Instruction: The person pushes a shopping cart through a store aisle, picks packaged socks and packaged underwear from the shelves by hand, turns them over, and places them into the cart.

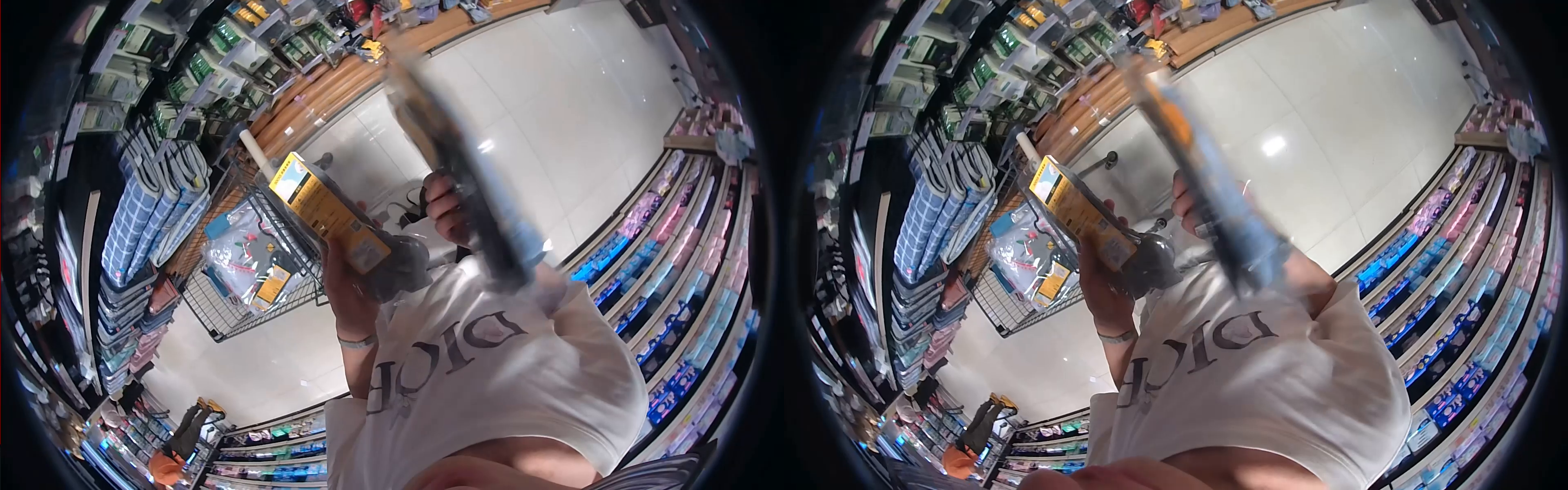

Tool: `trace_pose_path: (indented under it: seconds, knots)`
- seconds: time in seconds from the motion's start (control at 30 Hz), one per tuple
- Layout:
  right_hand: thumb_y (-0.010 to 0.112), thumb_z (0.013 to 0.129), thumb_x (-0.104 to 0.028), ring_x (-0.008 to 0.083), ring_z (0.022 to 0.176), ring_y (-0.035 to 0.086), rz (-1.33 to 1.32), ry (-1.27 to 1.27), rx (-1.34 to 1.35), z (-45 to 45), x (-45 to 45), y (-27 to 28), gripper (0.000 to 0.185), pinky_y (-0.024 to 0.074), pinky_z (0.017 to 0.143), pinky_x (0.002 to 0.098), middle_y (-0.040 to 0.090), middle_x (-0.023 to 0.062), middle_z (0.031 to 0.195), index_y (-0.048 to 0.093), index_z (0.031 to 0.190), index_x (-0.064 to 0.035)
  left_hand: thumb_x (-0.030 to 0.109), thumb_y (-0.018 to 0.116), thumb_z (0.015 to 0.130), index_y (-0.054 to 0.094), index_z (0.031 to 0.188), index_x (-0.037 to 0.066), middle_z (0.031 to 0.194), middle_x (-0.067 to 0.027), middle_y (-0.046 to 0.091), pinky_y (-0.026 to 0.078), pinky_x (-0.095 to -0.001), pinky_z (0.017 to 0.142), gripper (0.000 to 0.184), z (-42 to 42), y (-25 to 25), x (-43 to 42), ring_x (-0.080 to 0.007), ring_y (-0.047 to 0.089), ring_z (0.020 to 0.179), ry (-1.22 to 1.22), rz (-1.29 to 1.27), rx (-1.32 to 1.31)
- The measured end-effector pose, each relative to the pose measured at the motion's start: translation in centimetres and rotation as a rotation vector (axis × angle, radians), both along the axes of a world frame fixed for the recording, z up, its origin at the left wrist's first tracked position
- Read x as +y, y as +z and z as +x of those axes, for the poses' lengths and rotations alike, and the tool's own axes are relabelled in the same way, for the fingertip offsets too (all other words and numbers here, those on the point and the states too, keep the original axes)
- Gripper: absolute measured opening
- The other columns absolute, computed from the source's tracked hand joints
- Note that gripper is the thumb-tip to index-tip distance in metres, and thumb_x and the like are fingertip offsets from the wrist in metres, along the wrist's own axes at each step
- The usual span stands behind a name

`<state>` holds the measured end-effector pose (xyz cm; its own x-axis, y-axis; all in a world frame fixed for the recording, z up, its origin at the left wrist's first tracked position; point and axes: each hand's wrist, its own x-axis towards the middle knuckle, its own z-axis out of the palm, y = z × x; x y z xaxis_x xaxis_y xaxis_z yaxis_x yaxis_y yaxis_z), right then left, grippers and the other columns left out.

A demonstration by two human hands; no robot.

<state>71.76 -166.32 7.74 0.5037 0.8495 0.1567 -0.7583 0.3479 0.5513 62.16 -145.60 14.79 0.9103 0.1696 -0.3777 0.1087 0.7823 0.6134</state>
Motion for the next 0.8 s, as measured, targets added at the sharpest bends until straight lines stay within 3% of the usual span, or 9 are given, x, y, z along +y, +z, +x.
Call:
trace_pose_path:
  seconds: [0.03, 0.13, 0.23, 0.27, 0.3, 0.37, 0.5, 0.63, 0.8]
  knots:
    - [0.064, 0.1, -0.018, 0.0131, 0.094, 0.06, 0.015, 0.043, 0.137, -0.1, 0.1, 1.1, 0.025, 0.0473, 0.078, 0.0287, 0.064, 0.0032, 0.11, 0.059, 0.118, -0.0021, 0.033, 0.034, 0.112, 0.036, 0.152, 0.006, 0.142, -0.015, 0.055, 0.051, -0.0416, 0.103, 0.048, -0.2, 0.1, 0.1, -0.0264, 0.058, 0.125, 0.01, 0.018, -0.004]
    - [0.064, 0.1, -0.019, 0.0145, 0.1, 0.061, 0.097, -0.026, 0.026, 0.3, 2.2, -0.9, 0.031, 0.0482, 0.085, 0.0268, 0.064, 0.0032, 0.116, 0.058, 0.126, -0.0041, 0.031, 0.032, 0.112, 0.036, 0.151, 0.005, 0.145, -0.0185, 0.052, 0.051, -0.0422, 0.105, 0.047, -1.1, -0.1, 0.4, -0.0285, 0.056, 0.128, 0.038, 0.083, -0.031]
    - [0.069, 0.096, -0.013, 0.014, 0.097, 0.068, -1.144, -0.185, -0.828, -0.5, 2.0, 1.8, 0.036, 0.0533, 0.089, 0.0294, 0.072, 0.0064, 0.11, 0.061, 0.13, -0.0036, 0.031, 0.032, 0.113, 0.035, 0.152, 0.003, 0.148, -0.0193, 0.049, 0.047, -0.042, 0.108, 0.048, -2.8, -0.4, 0.4, -0.0287, 0.053, 0.132, 0.053, 0.167, 0.0]
    - [0.07, 0.096, -0.013, 0.0135, 0.096, 0.068, -1.275, -0.047, -0.76, -0.3, 3.1, 2.2, 0.035, 0.0535, 0.089, 0.0301, 0.073, 0.0068, 0.108, 0.061, 0.128, -0.0024, 0.034, 0.03, 0.113, 0.035, 0.152, 0.002, 0.148, -0.0169, 0.049, 0.045, -0.0411, 0.11, 0.051, -3.7, -0.5, 0.1, -0.0264, 0.053, 0.132, 0.049, 0.188, 0.081]
    - [0.072, 0.095, -0.015, 0.0126, 0.1, 0.066, -1.408, -0.02, -0.961, -0.8, 4.0, 3.3, 0.038, 0.0514, 0.091, 0.0285, 0.071, 0.0069, 0.111, 0.06, 0.128, 0.0001, 0.038, 0.029, 0.113, 0.036, 0.152, 0.002, 0.148, -0.0145, 0.049, 0.043, -0.0401, 0.111, 0.053, -4.4, -0.7, -0.1, -0.0241, 0.052, 0.132, 0.041, 0.21, 0.166]
    - [0.074, 0.093, -0.015, 0.0121, 0.1, 0.065, -1.517, 0.034, -1.098, -1.0, 4.9, 4.7, 0.038, 0.0505, 0.091, 0.0283, 0.07, 0.0057, 0.111, 0.06, 0.126, -0.0012, 0.039, 0.029, 0.113, 0.037, 0.151, 0.003, 0.148, -0.0128, 0.049, 0.041, -0.0393, 0.111, 0.053, -5.9, -3.0, -0.1, -0.0228, 0.051, 0.133, 0.021, 0.585, 0.102]
    - [0.073, 0.095, -0.02, 0.0126, 0.106, 0.063, -1.475, 0.067, -1.134, -1.5, 5.5, 5.2, 0.041, 0.049, 0.094, 0.0283, 0.069, 0.0069, 0.117, 0.058, 0.128, -0.0005, 0.042, 0.033, 0.112, 0.043, 0.147, 0.004, 0.141, -0.0087, 0.054, 0.04, -0.0362, 0.109, 0.053, -6.1, -4.1, 0.0, -0.0197, 0.053, 0.13, 0.102, 0.384, 0.185]
    - [0.071, 0.097, -0.02, 0.0133, 0.11, 0.063, -1.256, 0.196, -0.85, -0.8, 5.0, 5.2, 0.042, 0.0484, 0.096, 0.029, 0.069, 0.0072, 0.118, 0.057, 0.131, -0.0002, 0.009, 0.056, 0.101, 0.038, 0.147, 0.0, 0.14, -0.0148, 0.05, 0.046, -0.0372, 0.105, 0.05, -5.8, -5.1, 0.3, -0.0247, 0.054, 0.127, 0.159, 0.081, 0.133]
    - [0.071, 0.096, -0.018, 0.0139, 0.115, 0.061, -1.352, 0.027, -1.057, -0.4, 5.3, 5.1, 0.045, 0.0472, 0.099, 0.029, 0.067, 0.0078, 0.123, 0.057, 0.135, 0.0002, 0.001, 0.057, 0.094, 0.043, 0.141, -0.001, 0.128, -0.0106, 0.059, 0.05, -0.0292, 0.094, 0.049, -3.1, -2.4, 0.0, -0.0183, 0.059, 0.117, -0.02, 0.353, 0.241]
